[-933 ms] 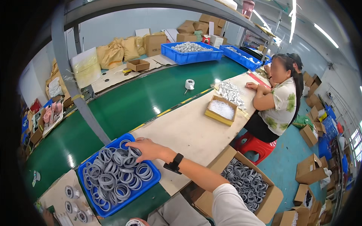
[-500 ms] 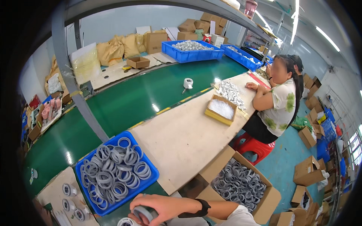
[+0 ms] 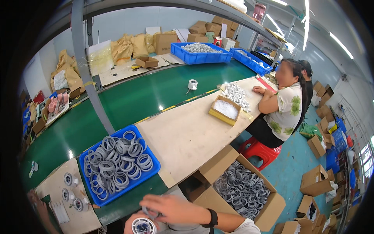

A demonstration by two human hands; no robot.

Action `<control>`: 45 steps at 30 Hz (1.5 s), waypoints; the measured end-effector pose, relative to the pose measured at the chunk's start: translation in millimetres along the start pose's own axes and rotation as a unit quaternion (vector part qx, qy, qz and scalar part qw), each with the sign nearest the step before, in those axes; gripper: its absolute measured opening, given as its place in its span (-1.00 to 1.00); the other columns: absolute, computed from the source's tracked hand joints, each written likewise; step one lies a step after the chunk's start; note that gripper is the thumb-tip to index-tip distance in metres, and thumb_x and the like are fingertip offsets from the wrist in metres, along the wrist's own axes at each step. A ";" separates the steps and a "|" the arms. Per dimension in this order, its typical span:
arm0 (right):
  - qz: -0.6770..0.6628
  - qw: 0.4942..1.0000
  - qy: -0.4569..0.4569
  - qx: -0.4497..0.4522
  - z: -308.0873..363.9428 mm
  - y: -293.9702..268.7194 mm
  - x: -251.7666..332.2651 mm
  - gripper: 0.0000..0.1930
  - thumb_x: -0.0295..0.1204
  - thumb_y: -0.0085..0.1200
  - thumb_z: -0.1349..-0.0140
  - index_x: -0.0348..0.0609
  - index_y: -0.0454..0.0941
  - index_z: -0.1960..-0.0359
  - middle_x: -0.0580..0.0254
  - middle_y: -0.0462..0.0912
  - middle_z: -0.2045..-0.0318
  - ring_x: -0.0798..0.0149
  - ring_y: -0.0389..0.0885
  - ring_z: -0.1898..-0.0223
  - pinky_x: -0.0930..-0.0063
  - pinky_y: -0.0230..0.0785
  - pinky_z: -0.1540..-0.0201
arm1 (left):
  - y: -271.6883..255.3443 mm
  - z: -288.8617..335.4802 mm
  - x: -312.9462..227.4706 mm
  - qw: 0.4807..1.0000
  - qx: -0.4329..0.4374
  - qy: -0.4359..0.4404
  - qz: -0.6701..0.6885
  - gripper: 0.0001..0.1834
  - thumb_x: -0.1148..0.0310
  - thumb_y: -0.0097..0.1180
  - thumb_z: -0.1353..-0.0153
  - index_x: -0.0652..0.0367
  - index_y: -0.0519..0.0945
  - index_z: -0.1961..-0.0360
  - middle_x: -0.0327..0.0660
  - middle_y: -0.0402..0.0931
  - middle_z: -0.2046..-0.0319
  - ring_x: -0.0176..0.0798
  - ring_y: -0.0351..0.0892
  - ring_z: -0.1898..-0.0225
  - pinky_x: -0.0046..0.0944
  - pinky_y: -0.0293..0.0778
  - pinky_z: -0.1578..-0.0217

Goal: The recorder is assembling components of a white plastic device on a factory production line.

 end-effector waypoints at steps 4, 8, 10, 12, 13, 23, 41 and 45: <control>-0.255 0.946 0.005 -0.202 24.8 -13.7 -11.3 -0.30 -0.58 0.21 -0.06 -0.11 0.25 -0.30 0.11 0.37 -0.24 0.14 0.58 -0.08 0.34 0.52 0.10 | 9.4 -0.2 -2.2 0.991 -0.102 0.064 0.061 -0.21 0.27 0.53 0.15 0.31 0.41 -0.10 0.07 0.46 -0.09 -0.18 0.56 0.00 -0.22 0.55 0.02; -0.370 0.889 -0.022 -0.270 34.0 6.3 -27.6 -0.28 -0.59 0.23 -0.06 -0.14 0.25 -0.32 0.15 0.34 -0.28 0.21 0.52 -0.14 0.45 0.48 0.00 | 16.4 -15.3 7.9 0.978 -0.199 0.042 0.050 -0.60 0.37 0.35 -0.07 0.29 0.54 0.10 0.02 0.60 0.24 -0.16 0.62 0.28 -0.28 0.58 0.31; -0.361 0.879 -0.050 -0.308 37.2 17.6 -27.1 -0.27 -0.59 0.24 -0.06 -0.12 0.24 -0.33 0.14 0.33 -0.29 0.27 0.43 -0.21 0.45 0.45 -0.03 | 23.9 -14.7 -1.5 0.989 -0.134 0.059 -0.014 -0.59 0.45 0.37 0.05 0.29 0.51 0.16 0.03 0.43 0.15 -0.03 0.50 0.13 -0.13 0.40 0.06; -0.343 0.894 -0.032 -0.288 41.7 24.8 -28.0 -0.25 -0.56 0.28 -0.09 -0.09 0.21 -0.34 -0.04 0.27 -0.30 0.18 0.53 -0.01 0.34 0.39 0.04 | 9.1 -12.9 7.3 0.968 -0.059 0.103 -0.222 -0.44 0.38 0.48 0.12 0.23 0.51 0.06 0.01 0.32 -0.02 -0.10 0.40 -0.04 -0.15 0.30 -0.10; -0.343 0.894 -0.031 -0.287 43.2 27.9 -28.5 -0.25 -0.56 0.28 -0.09 -0.09 0.21 -0.34 -0.04 0.27 -0.30 0.18 0.53 -0.01 0.34 0.39 0.04 | 8.3 -12.2 10.2 0.981 -0.037 0.081 -0.172 -0.40 0.37 0.49 0.13 0.21 0.50 0.02 0.04 0.29 -0.04 -0.09 0.37 -0.09 -0.15 0.30 -0.11; -0.405 0.855 -0.164 -0.278 36.0 30.7 -11.4 -0.30 -0.56 0.22 -0.13 -0.10 0.20 -0.33 -0.13 0.20 -0.33 0.19 0.34 -0.19 0.30 0.34 -0.07 | 21.8 -15.1 -1.8 0.989 -0.134 0.065 0.024 -0.04 0.11 0.60 0.28 0.23 0.33 -0.13 0.08 0.28 -0.10 -0.07 0.52 -0.01 -0.09 0.48 -0.03; -0.426 0.835 -0.196 -0.289 39.7 33.3 -13.0 -0.19 -0.44 0.36 -0.04 -0.06 0.18 -0.34 -0.33 0.16 -0.30 -0.06 0.52 -0.08 0.07 0.39 -0.11 | 26.0 -15.3 -1.5 0.980 -0.134 0.109 -0.099 0.01 0.02 0.53 0.16 0.26 0.26 -0.23 0.03 0.34 -0.06 -0.05 0.45 -0.13 -0.14 0.45 -0.05; -0.418 0.836 -0.200 -0.295 45.3 33.6 -6.9 -0.18 -0.48 0.37 0.00 -0.04 0.21 -0.32 -0.33 0.15 -0.31 -0.10 0.48 -0.11 0.04 0.36 -0.12 | 31.8 -18.2 -3.4 0.980 -0.165 0.074 -0.081 0.02 0.10 0.57 0.20 0.28 0.25 -0.23 0.08 0.33 -0.13 -0.15 0.48 -0.09 -0.16 0.45 -0.08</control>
Point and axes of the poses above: each hand's wrist, its own z-axis away from the middle knuckle, its own y-axis out of the palm, x = y × z, the point moved 2 cm from there along -z, towards the middle knuckle
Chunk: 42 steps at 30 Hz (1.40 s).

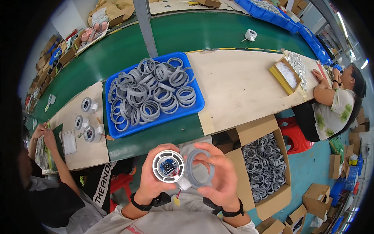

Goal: The recorder is assembling components of a white plastic device on a factory production line.

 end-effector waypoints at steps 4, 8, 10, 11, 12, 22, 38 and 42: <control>0.113 0.993 -0.036 0.024 -1.1 -7.3 -2.8 -0.10 -0.46 0.41 0.08 -0.01 0.17 -0.35 -0.36 0.20 -0.27 -0.25 0.53 -0.06 -0.02 0.43 -0.03 | 3.7 -5.1 -4.4 0.994 -0.009 -0.016 0.109 -0.04 0.37 0.49 0.10 0.27 0.16 -0.29 -0.02 0.26 -0.24 -0.16 0.33 -0.25 -0.17 0.32 -0.21; 0.139 0.989 -0.041 -0.005 9.6 5.8 0.1 -0.15 -0.57 0.41 0.12 -0.05 0.28 -0.29 -0.45 0.26 -0.24 -0.19 0.41 -0.20 0.04 0.39 -0.11 | 9.5 3.3 -3.0 0.983 -0.037 -0.022 0.177 -0.03 0.34 0.43 0.01 0.24 0.07 -0.34 -0.02 0.19 -0.27 -0.17 0.32 -0.25 -0.18 0.31 -0.22; 0.149 0.988 -0.044 -0.007 11.9 7.6 -0.9 -0.14 -0.58 0.42 0.13 -0.04 0.27 -0.29 -0.50 0.32 -0.19 -0.23 0.40 -0.21 0.03 0.40 -0.10 | 9.4 5.4 0.3 0.981 -0.048 -0.030 0.184 -0.05 0.35 0.43 0.01 0.24 0.08 -0.33 -0.01 0.19 -0.27 -0.14 0.34 -0.24 -0.17 0.32 -0.21; 0.148 0.988 -0.043 -0.005 11.8 6.6 -2.5 -0.14 -0.58 0.42 0.13 -0.04 0.27 -0.29 -0.50 0.32 -0.19 -0.23 0.40 -0.21 0.03 0.40 -0.10 | 8.9 6.4 2.3 0.979 -0.057 -0.039 0.190 -0.07 0.37 0.42 0.01 0.23 0.09 -0.31 0.01 0.19 -0.26 -0.12 0.35 -0.24 -0.16 0.34 -0.21; 0.160 0.985 -0.059 0.002 12.5 6.3 -3.2 -0.15 -0.58 0.42 0.13 -0.04 0.27 -0.28 -0.51 0.33 -0.18 -0.25 0.42 -0.20 0.02 0.40 -0.10 | 9.3 7.3 3.5 0.979 -0.061 -0.040 0.189 -0.07 0.37 0.42 0.01 0.23 0.09 -0.31 0.01 0.19 -0.26 -0.12 0.35 -0.24 -0.16 0.34 -0.21; 0.134 0.987 -0.086 -0.001 14.5 11.5 -12.0 -0.10 -0.56 0.39 0.12 -0.01 0.18 -0.32 -0.45 0.22 -0.24 -0.30 0.50 -0.09 -0.17 0.38 -0.12 | 7.0 8.0 -1.1 0.990 -0.061 0.009 0.128 -0.06 0.15 0.43 -0.02 0.19 0.10 -0.29 0.19 0.20 -0.21 0.11 0.50 -0.11 -0.01 0.49 -0.08; 0.198 0.974 -0.107 -0.002 14.4 16.3 -13.2 -0.23 -0.44 0.43 0.07 -0.09 0.35 -0.24 -0.52 0.31 -0.18 -0.29 0.47 -0.14 0.02 0.42 -0.08 | 3.2 12.1 5.7 0.986 -0.038 0.051 0.154 -0.10 0.34 0.46 0.04 0.23 0.16 -0.26 0.12 0.19 -0.25 -0.02 0.42 -0.20 -0.10 0.40 -0.17; 0.337 0.939 -0.053 0.031 8.0 28.3 2.6 -0.36 -0.53 0.39 0.13 -0.09 0.49 -0.10 -0.33 0.38 -0.19 -0.19 0.52 -0.10 0.19 0.49 0.01 | 0.6 15.0 2.2 0.987 -0.066 0.106 -0.098 -0.08 0.53 0.43 0.21 0.21 0.22 -0.24 0.10 0.18 -0.21 0.05 0.46 -0.12 -0.09 0.44 -0.09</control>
Point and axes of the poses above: each hand's wrist, its own z-axis away from the middle knuckle, its own y-axis out of the palm, x = y × z, the point moved 2 cm from there along -z, towards the middle knuckle
